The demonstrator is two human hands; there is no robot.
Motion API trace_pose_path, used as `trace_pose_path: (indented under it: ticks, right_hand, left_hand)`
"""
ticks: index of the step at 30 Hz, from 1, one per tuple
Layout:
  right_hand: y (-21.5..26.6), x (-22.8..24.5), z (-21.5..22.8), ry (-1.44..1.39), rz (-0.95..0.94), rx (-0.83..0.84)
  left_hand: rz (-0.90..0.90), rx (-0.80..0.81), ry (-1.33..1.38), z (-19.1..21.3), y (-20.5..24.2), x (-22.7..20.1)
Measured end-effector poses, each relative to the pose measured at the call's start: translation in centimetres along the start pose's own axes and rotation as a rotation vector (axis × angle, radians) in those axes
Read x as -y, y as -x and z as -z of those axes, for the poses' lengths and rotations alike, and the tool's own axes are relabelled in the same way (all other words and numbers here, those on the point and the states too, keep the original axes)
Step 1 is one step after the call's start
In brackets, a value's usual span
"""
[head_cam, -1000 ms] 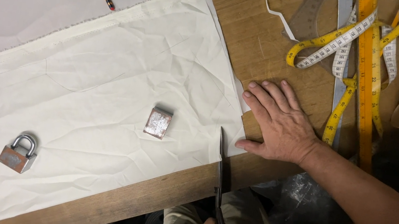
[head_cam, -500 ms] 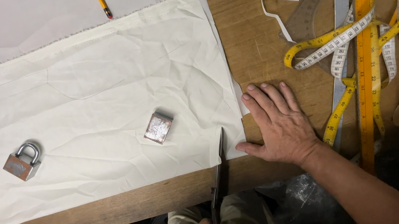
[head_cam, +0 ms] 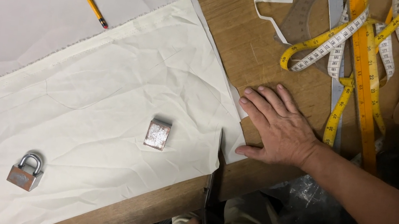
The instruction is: The person uses large shears to cut a piece of white fabric laid out on a wooden table. They follow a pre-drawn pattern, cutting along the edges to separate a garment piece from the main fabric. Locks are used to hold the fabric in place during the process.
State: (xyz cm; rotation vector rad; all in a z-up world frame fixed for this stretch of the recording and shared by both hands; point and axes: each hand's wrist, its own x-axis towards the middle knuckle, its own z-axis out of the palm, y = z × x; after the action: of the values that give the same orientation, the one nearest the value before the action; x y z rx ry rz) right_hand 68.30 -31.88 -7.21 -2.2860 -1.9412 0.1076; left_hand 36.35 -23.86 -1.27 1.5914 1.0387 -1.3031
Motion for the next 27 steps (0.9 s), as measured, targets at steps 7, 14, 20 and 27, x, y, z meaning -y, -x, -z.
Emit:
trace_pose_path:
  ticks: [7,14,20,27]
  right_hand:
    - [-0.2,0.0,0.3,0.009,0.004,-0.006]
    - [-0.1,0.0,0.2,-0.014,-0.007,0.005]
    - [-0.2,0.0,0.3,-0.015,-0.003,-0.006]
    - [-0.1,-0.1,0.2,-0.031,0.007,-0.033]
  left_hand:
    - [-0.087,0.074,-0.094,1.9,-1.0,1.2]
    - [-0.084,-0.003,-0.116,2.9,-1.5,2.5]
    - [-0.149,0.092,-0.133,5.0,-1.6,2.2]
    - [-0.103,0.098,-0.301,4.6,-3.4,4.3]
